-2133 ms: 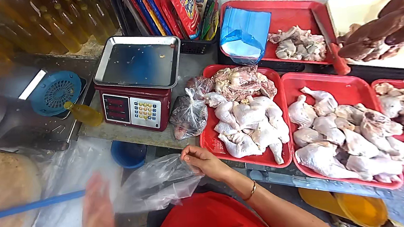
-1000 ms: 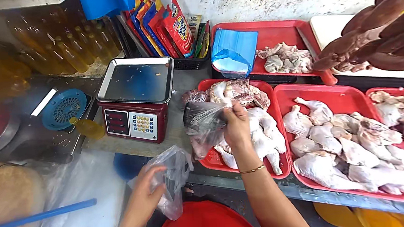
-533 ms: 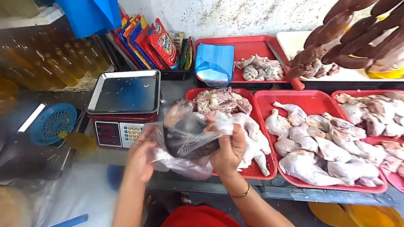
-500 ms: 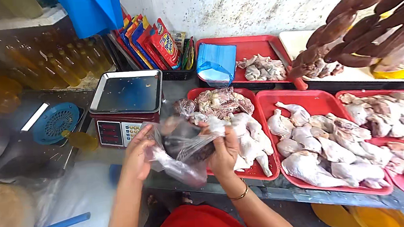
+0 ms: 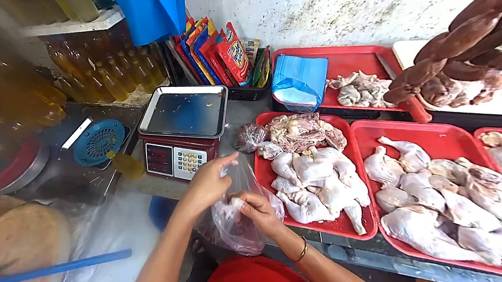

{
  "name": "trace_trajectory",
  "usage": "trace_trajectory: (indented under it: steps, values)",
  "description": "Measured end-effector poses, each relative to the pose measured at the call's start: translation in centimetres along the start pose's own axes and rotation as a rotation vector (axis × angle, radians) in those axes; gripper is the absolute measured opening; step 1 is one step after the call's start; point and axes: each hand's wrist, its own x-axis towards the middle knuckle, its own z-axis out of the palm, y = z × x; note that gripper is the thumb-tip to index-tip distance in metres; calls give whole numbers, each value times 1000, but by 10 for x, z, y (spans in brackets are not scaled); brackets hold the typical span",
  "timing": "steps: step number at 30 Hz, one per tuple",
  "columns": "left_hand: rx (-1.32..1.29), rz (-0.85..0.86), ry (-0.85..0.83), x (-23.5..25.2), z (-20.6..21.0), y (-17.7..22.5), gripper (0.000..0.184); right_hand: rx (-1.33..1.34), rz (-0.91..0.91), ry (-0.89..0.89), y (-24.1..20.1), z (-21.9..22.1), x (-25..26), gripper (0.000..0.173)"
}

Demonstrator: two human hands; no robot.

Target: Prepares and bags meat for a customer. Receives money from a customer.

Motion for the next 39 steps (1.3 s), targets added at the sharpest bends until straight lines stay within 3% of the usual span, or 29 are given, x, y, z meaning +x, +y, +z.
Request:
trace_trajectory:
  steps: [4, 7, 10, 13, 15, 17, 19, 21, 24, 25, 27, 29, 35, 37, 39]
  values:
    - [-29, 130, 125, -36, -9, -13, 47, -45, 127, 109, 2, -43, 9, 22]
    - [48, 129, 209, -45, -3, -37, 40, -190, 175, -44, -17, -76, 33, 28]
    - [213, -96, 172, -33, 19, -49, 40, -483, 329, -338, -22, -105, 58, 32]
    - [340, -354, 97, -11, 50, -69, 47, -838, 610, -597, -5, -140, 70, 28]
    - [328, -425, 99, -6, 67, -79, 47, -776, 706, -467, 1, -168, 69, 28]
    - [295, -450, 102, -7, 74, -76, 49, -630, 695, -146, -5, -185, 76, 29]
    - [255, -461, 121, -9, 78, -73, 51, -686, 660, 83, 1, -188, 93, 23]
    - [218, -468, 159, -8, 77, -72, 52, -917, 665, 36, 24, -179, 113, 30]
    - [162, -472, 183, -7, 72, -69, 61, -1290, 757, -224, 71, -159, 130, 76]
    - [116, -462, 188, -9, 71, -68, 71, -1349, 764, -265, 84, -159, 132, 74]
    - [42, -445, 189, -13, 69, -69, 87, -1364, 704, -215, 98, -165, 135, 46]
    - [7, -429, 169, -17, 69, -72, 88, -1270, 609, -93, 87, -168, 139, 29]
    - [-66, -400, 167, -22, 72, -78, 55, -881, 175, 290, 16, -173, 159, 24]
    - [-56, -378, 248, -21, 75, -80, 41, -652, -23, 371, -2, -159, 155, 23]
    - [27, -398, 303, -17, 77, -82, 37, -484, -86, 455, -19, -128, 146, 21]
